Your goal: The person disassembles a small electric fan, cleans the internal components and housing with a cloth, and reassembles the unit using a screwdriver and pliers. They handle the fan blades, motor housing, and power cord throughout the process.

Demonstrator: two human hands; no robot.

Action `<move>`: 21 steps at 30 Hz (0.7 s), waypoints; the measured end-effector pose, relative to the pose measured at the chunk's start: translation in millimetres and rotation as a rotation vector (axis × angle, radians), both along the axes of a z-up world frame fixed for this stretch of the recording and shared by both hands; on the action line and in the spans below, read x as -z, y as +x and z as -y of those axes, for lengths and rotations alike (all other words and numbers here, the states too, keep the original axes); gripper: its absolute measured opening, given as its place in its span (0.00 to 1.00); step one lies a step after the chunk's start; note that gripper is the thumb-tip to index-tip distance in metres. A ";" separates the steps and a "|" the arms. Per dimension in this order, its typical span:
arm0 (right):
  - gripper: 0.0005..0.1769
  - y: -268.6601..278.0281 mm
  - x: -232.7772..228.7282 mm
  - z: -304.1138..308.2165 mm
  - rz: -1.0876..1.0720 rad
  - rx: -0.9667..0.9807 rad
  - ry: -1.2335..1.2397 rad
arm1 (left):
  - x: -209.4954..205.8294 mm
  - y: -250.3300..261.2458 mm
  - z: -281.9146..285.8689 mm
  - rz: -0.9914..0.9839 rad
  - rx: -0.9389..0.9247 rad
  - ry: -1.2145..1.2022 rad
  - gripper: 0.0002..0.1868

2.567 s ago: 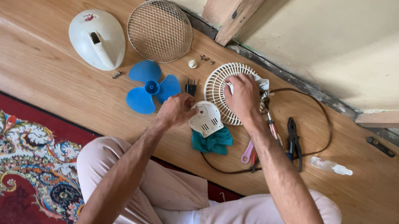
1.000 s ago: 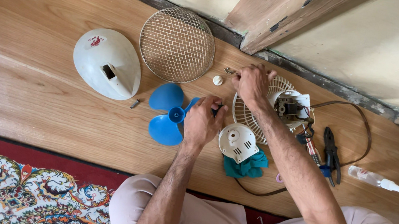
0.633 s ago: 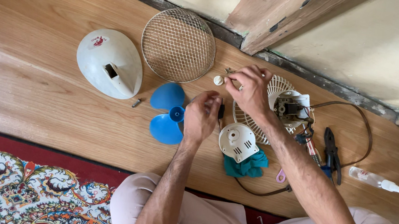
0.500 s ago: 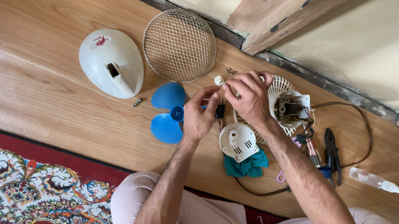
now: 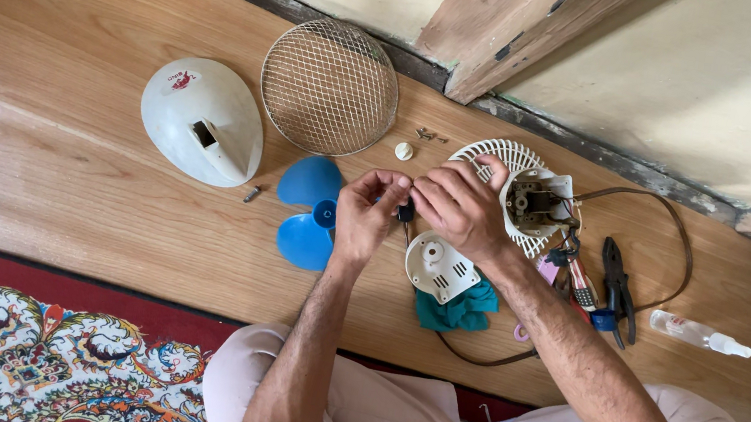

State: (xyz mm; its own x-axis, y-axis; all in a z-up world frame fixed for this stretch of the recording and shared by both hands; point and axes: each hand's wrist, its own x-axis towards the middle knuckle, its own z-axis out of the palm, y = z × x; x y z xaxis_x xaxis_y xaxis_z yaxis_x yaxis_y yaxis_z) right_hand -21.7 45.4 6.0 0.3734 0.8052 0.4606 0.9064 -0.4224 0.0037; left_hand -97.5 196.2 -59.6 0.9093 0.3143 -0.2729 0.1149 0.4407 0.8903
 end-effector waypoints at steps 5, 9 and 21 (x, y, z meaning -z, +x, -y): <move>0.09 -6.0 -0.6 7.7 -0.140 0.048 0.079 | 1.1 -1.6 4.6 0.053 0.106 0.037 0.13; 0.10 -8.0 -1.6 18.3 -0.156 0.039 0.075 | 7.2 -1.2 10.3 0.067 0.184 0.016 0.13; 0.08 -30.1 -30.5 66.6 -0.429 0.114 0.144 | 9.7 -19.8 47.8 0.098 0.266 0.040 0.09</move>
